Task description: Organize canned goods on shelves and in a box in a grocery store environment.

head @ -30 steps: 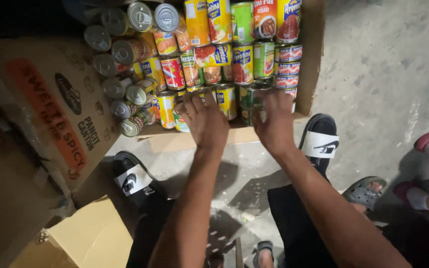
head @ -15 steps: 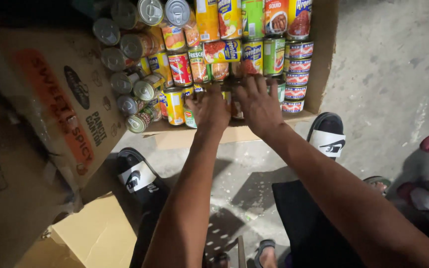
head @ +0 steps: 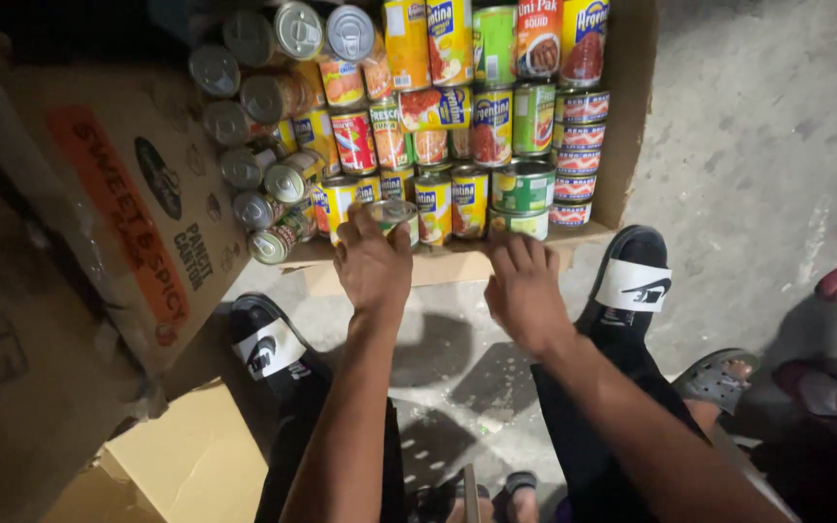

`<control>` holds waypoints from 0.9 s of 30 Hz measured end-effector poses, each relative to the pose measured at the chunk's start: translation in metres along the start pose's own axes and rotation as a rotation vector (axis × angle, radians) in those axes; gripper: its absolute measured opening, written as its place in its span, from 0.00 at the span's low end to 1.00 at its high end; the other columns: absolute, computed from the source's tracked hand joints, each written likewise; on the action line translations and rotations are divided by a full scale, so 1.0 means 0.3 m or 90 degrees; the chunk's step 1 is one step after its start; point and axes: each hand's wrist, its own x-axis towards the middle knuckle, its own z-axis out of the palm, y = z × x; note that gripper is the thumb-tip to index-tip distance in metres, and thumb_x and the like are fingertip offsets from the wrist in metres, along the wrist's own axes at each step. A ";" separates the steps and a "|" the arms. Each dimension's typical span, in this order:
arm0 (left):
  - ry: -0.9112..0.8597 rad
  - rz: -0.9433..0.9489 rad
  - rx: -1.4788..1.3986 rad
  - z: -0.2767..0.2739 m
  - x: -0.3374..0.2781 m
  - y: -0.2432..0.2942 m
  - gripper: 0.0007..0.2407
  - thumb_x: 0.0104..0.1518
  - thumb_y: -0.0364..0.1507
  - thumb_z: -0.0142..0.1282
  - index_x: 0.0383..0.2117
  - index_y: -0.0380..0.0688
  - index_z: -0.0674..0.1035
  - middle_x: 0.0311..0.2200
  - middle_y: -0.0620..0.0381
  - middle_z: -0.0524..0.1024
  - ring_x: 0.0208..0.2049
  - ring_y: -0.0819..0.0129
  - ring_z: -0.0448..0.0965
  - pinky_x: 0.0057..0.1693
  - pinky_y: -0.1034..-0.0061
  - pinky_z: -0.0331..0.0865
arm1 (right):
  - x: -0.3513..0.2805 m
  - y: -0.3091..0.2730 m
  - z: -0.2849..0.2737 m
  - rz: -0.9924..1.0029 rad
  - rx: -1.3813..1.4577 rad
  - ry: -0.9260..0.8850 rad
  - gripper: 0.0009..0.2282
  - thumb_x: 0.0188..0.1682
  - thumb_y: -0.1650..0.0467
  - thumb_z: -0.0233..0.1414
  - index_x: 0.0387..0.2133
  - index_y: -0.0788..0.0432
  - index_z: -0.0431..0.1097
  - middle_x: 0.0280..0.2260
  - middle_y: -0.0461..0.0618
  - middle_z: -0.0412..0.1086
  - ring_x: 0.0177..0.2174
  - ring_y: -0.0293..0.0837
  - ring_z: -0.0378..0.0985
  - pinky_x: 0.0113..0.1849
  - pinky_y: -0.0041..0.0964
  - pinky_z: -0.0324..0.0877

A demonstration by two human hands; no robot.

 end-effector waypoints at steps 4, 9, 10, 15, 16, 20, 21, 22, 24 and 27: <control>-0.004 0.052 -0.031 -0.014 0.007 0.009 0.31 0.53 0.36 0.64 0.60 0.32 0.65 0.53 0.36 0.70 0.51 0.38 0.71 0.56 0.52 0.67 | -0.071 -0.003 0.059 0.037 0.067 0.043 0.20 0.38 0.76 0.53 0.48 0.59 0.69 0.48 0.54 0.68 0.49 0.58 0.67 0.47 0.54 0.63; 0.085 0.081 -0.137 -0.066 -0.019 0.035 0.26 0.52 0.31 0.66 0.54 0.31 0.70 0.49 0.36 0.73 0.50 0.37 0.73 0.57 0.53 0.68 | -0.084 -0.017 0.097 0.073 0.231 0.104 0.19 0.46 0.75 0.56 0.52 0.60 0.67 0.49 0.55 0.69 0.52 0.57 0.70 0.51 0.47 0.69; 0.081 0.082 -0.138 -0.106 -0.023 0.069 0.26 0.52 0.31 0.66 0.54 0.31 0.70 0.49 0.36 0.73 0.50 0.37 0.73 0.57 0.53 0.68 | -0.051 -0.041 0.066 0.078 0.230 0.104 0.19 0.46 0.75 0.56 0.52 0.60 0.67 0.49 0.55 0.69 0.52 0.57 0.70 0.51 0.47 0.69; 0.015 0.005 -0.342 -0.241 -0.070 0.166 0.20 0.55 0.35 0.66 0.49 0.34 0.77 0.37 0.46 0.81 0.37 0.57 0.81 0.45 0.66 0.75 | 0.071 -0.130 -0.014 0.105 0.565 0.068 0.36 0.43 0.70 0.63 0.63 0.64 0.50 0.55 0.59 0.61 0.48 0.49 0.69 0.45 0.42 0.69; 0.021 0.013 -0.346 -0.225 -0.061 0.164 0.20 0.55 0.35 0.66 0.49 0.34 0.77 0.37 0.46 0.81 0.37 0.57 0.81 0.45 0.66 0.75 | 0.085 -0.126 -0.021 0.097 0.562 0.076 0.36 0.43 0.70 0.63 0.63 0.64 0.50 0.55 0.59 0.61 0.48 0.49 0.69 0.45 0.42 0.69; -0.107 -0.082 -0.458 -0.155 -0.022 0.174 0.19 0.54 0.38 0.66 0.44 0.35 0.79 0.28 0.53 0.82 0.28 0.70 0.79 0.37 0.74 0.74 | 0.128 -0.044 0.005 0.053 0.418 0.060 0.31 0.46 0.70 0.64 0.62 0.62 0.56 0.48 0.59 0.65 0.42 0.48 0.77 0.42 0.40 0.74; -0.152 -0.113 -0.495 -0.137 -0.021 0.169 0.19 0.54 0.38 0.66 0.43 0.35 0.79 0.28 0.54 0.82 0.27 0.72 0.78 0.36 0.74 0.73 | 0.127 -0.012 0.033 0.096 0.387 0.060 0.27 0.50 0.71 0.62 0.61 0.59 0.60 0.45 0.56 0.67 0.39 0.46 0.80 0.41 0.38 0.77; -0.155 -0.122 -0.494 -0.140 -0.022 0.181 0.19 0.54 0.38 0.66 0.43 0.35 0.79 0.28 0.54 0.82 0.27 0.72 0.78 0.36 0.74 0.73 | 0.143 -0.022 -0.003 0.100 0.388 0.052 0.27 0.50 0.71 0.62 0.61 0.59 0.60 0.45 0.56 0.67 0.39 0.46 0.80 0.41 0.38 0.77; -0.154 -0.134 -0.470 -0.139 -0.013 0.206 0.20 0.52 0.39 0.67 0.41 0.34 0.79 0.27 0.56 0.82 0.26 0.73 0.80 0.35 0.75 0.73 | 0.187 -0.037 -0.068 0.128 0.311 0.011 0.23 0.46 0.74 0.62 0.53 0.62 0.60 0.46 0.57 0.67 0.31 0.49 0.77 0.35 0.39 0.74; -0.094 -0.100 -0.416 -0.114 0.005 0.215 0.21 0.49 0.40 0.68 0.40 0.34 0.78 0.25 0.56 0.83 0.26 0.73 0.82 0.36 0.75 0.75 | 0.217 -0.044 -0.098 0.137 0.378 -0.043 0.29 0.39 0.72 0.66 0.52 0.64 0.57 0.39 0.57 0.68 0.34 0.50 0.77 0.37 0.38 0.74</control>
